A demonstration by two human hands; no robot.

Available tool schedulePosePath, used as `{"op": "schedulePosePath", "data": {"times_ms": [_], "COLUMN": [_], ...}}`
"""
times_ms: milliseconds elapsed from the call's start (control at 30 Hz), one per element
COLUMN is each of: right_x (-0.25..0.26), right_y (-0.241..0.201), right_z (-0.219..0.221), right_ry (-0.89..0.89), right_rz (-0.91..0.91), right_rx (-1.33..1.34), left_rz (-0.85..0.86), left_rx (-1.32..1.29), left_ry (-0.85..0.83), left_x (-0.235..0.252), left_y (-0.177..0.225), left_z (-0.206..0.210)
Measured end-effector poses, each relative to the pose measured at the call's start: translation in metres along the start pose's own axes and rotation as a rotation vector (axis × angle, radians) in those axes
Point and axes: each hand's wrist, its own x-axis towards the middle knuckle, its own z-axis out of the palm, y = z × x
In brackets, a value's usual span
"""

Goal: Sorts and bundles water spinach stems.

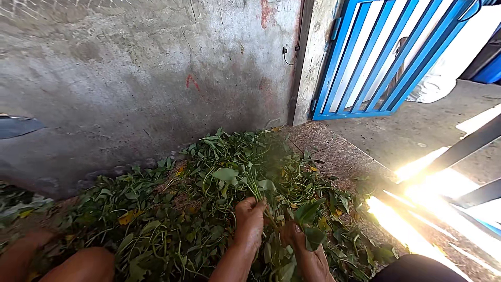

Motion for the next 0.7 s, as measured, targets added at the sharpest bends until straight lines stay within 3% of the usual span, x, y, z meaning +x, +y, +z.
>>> {"op": "schedulePosePath", "data": {"times_ms": [100, 267, 400, 500, 633, 700], "right_x": [-0.022, -0.069, -0.057, -0.021, 0.005, -0.007], "right_y": [0.001, 0.010, -0.008, -0.013, 0.016, 0.035], "right_z": [-0.013, -0.051, -0.056, -0.041, -0.020, -0.016], "right_ry": [0.038, 0.138, 0.202, 0.113, -0.038, -0.049], "right_rz": [0.132, 0.408, 0.252, 0.118, 0.204, 0.045], "right_rx": [-0.063, -0.241, -0.478, -0.604, -0.813, -0.990], "left_rz": [0.069, 0.153, 0.127, 0.093, 0.065, 0.078], "left_rx": [0.001, -0.043, -0.009, 0.004, 0.032, 0.007], "left_ry": [0.047, 0.139, 0.068, -0.011, -0.049, 0.005], "left_x": [0.000, 0.011, 0.009, 0.007, 0.001, -0.001], "left_y": [-0.011, 0.012, 0.010, 0.004, -0.001, 0.006], "left_z": [0.003, -0.007, -0.006, 0.003, 0.010, 0.007]}}
